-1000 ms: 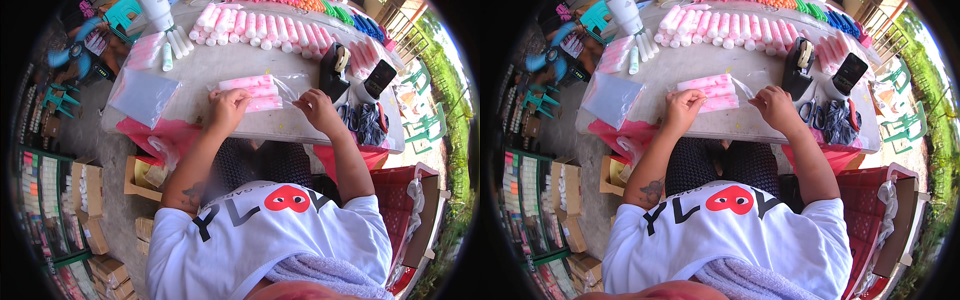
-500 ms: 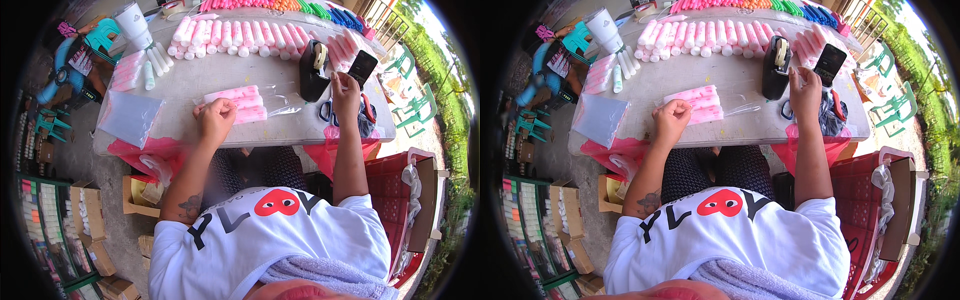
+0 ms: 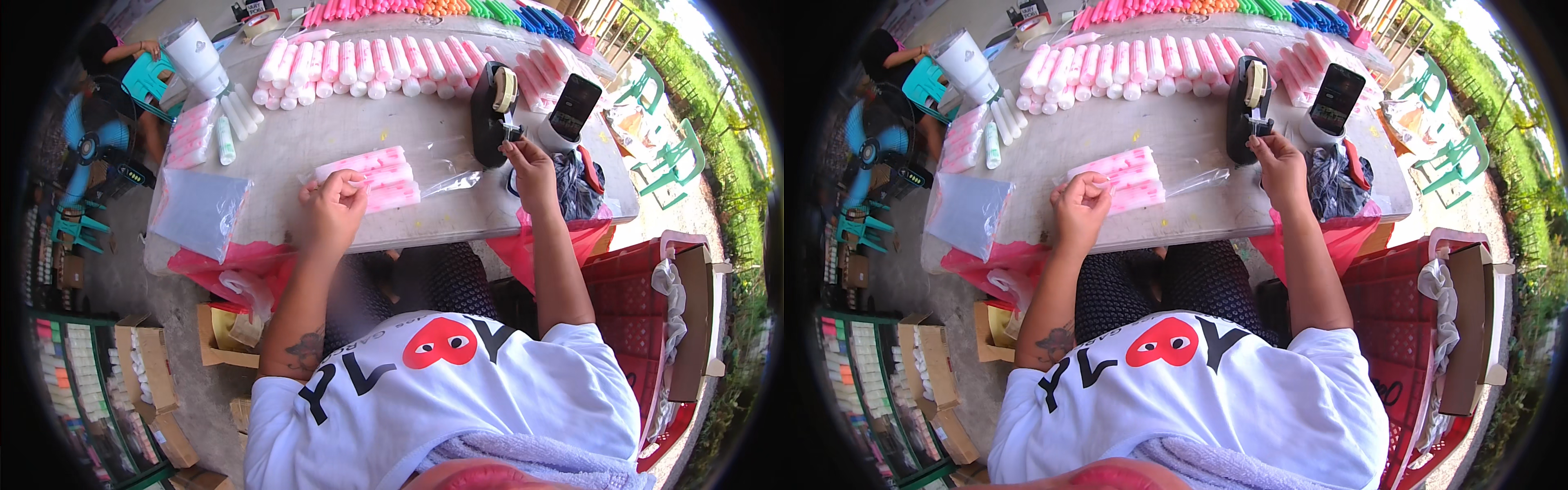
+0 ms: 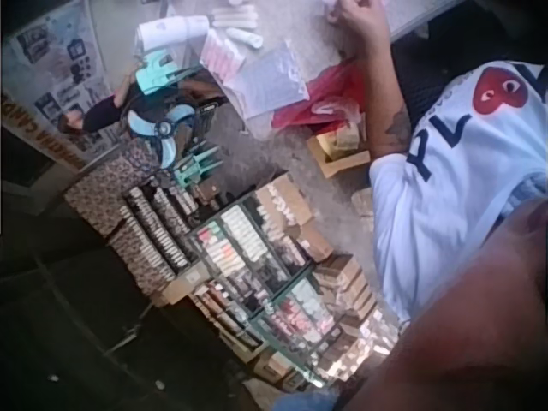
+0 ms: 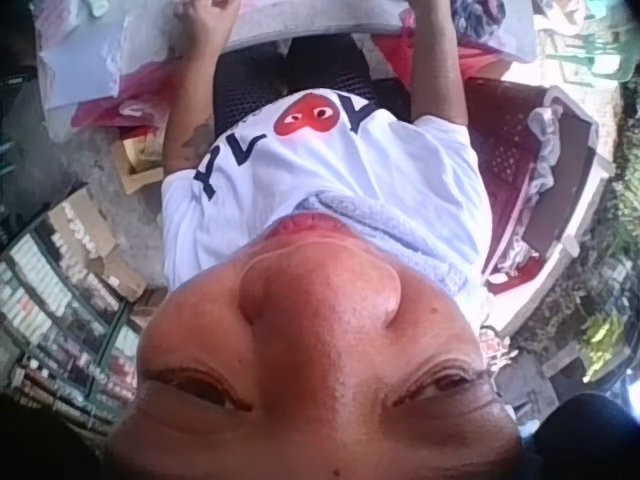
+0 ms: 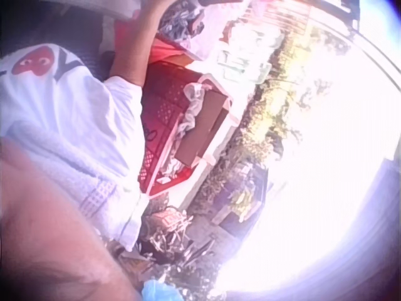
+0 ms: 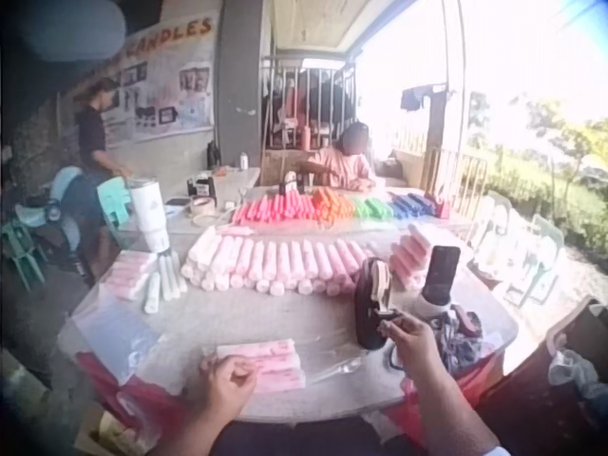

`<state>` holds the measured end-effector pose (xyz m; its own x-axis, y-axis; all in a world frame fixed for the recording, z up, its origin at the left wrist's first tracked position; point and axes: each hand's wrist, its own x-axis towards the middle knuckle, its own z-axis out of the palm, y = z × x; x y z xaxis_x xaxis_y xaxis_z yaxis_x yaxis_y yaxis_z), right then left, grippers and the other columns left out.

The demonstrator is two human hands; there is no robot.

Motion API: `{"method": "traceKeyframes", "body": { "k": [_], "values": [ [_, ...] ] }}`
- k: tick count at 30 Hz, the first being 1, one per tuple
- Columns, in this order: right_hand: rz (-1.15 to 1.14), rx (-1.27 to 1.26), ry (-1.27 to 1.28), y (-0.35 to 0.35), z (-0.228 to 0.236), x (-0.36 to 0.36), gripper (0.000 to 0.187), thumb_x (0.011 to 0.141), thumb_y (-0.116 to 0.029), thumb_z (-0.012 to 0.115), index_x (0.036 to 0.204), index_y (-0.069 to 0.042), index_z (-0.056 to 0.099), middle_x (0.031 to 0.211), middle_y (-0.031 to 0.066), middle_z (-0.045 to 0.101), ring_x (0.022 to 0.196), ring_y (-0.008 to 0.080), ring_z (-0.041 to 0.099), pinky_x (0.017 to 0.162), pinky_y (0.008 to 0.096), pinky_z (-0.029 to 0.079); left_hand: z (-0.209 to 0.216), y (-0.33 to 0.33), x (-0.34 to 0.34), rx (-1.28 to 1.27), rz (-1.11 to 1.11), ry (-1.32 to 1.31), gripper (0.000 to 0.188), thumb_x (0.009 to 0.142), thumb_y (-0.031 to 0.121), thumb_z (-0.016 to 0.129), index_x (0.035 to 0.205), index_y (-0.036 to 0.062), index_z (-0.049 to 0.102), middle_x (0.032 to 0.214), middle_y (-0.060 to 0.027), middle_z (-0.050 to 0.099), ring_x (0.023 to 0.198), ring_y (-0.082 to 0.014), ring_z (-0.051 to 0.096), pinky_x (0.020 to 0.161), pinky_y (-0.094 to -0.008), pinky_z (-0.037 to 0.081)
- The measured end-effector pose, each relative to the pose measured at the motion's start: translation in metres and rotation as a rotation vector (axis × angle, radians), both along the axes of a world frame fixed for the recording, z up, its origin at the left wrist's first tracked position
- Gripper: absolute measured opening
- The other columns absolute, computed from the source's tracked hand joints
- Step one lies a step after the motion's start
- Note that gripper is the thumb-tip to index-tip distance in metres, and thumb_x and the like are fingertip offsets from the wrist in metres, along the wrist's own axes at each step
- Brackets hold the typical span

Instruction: The person packs pink and white cylindrical candles into clear plastic bags at a table. They place several candles into each bag, fold the top, and seal it using a handheld heat sealer. The person repeats this process for multiple bags, stacking the sealed packages on the table.

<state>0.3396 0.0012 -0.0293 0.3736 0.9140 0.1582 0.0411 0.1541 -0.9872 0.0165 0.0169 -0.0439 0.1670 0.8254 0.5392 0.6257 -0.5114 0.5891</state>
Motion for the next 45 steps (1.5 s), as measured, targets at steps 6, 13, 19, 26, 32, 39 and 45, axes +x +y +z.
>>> {"method": "traceKeyframes", "body": {
  "k": [6,13,19,26,32,39,45],
  "values": [
    [-0.098,0.095,-0.509,-0.014,0.014,0.021,0.014,0.087,-0.01,0.066,0.09,0.004,0.064,0.101,0.0072,0.062,0.076,0.0096,0.056,0.074,0.021,0.044,0.006,0.003,0.006,0.041,-0.01,-0.023,0.018,0.077,0.011,0.071,0.092,0.0136,0.061,0.063,0.0052,0.063,0.063,-0.0099,0.061,0.092,-0.0355,0.031],
    [0.752,0.103,-1.062,0.009,0.079,-0.086,0.019,0.086,-0.024,0.067,0.091,-0.006,0.069,0.1,0.0119,0.057,0.106,0.0296,0.048,0.092,0.0373,0.039,0.0,0.005,0.004,-0.023,-0.017,-0.038,0.016,0.078,0.014,0.07,0.09,0.0157,0.061,0.063,0.0047,0.064,0.063,-0.0118,0.062,0.092,-0.0398,0.03],
    [1.053,-0.139,-1.472,0.073,0.073,-0.137,0.041,0.086,-0.045,0.061,0.088,-0.006,0.069,0.094,0.0122,0.058,0.104,0.0289,0.05,0.089,0.0407,0.04,0.0,0.007,0.003,-0.003,-0.023,-0.048,0.016,0.078,0.014,0.07,0.091,0.0146,0.06,0.065,0.0045,0.064,0.064,-0.0118,0.062,0.092,-0.0386,0.031],
    [0.473,-0.207,-1.687,0.047,0.075,-0.117,0.049,0.075,-0.051,0.069,0.089,-0.004,0.067,0.092,0.0087,0.062,0.099,0.0276,0.056,0.084,0.0426,0.041,0.001,0.003,0.001,0.013,-0.021,-0.024,0.016,0.079,0.012,0.07,0.091,0.0139,0.061,0.063,0.0046,0.064,0.063,-0.0109,0.061,0.092,-0.0376,0.031],
    [0.265,0.382,-1.201,-0.025,0.016,-0.129,0.041,0.088,-0.021,0.061,0.125,-0.006,0.054,0.126,0.0133,0.055,0.122,0.028,0.05,0.108,0.0492,0.027,0.002,0.002,0.011,0.019,-0.032,-0.066,0.015,0.079,0.014,0.07,0.091,0.0147,0.061,0.062,0.0051,0.064,0.06,-0.01,0.06,0.092,-0.0377,0.03],
    [0.299,0.261,-1.375,-0.04,-0.014,-0.145,0.051,0.092,-0.031,0.053,0.135,-0.005,0.044,0.14,0.0108,0.044,0.133,0.026,0.038,0.112,0.0533,0.017,0.016,-0.022,-0.012,-0.059,-0.045,0.003,0.032,0.076,0.018,0.075,0.105,0.0114,0.062,0.089,-0.0029,0.067,0.095,-0.0181,0.062,0.099,-0.0427,0.031],
    [0.265,0.334,-1.369,-0.04,-0.02,-0.142,0.051,0.092,-0.032,0.051,0.135,-0.005,0.044,0.14,0.0112,0.044,0.133,0.0257,0.038,0.112,0.0548,0.016,-0.001,-0.035,-0.071,-0.028,-0.046,-0.091,0.022,0.072,0.012,0.077,0.087,0.0045,0.062,0.095,-0.0115,0.063,0.088,-0.0302,0.06,0.077,-0.0378,0.047]
  ]
}}
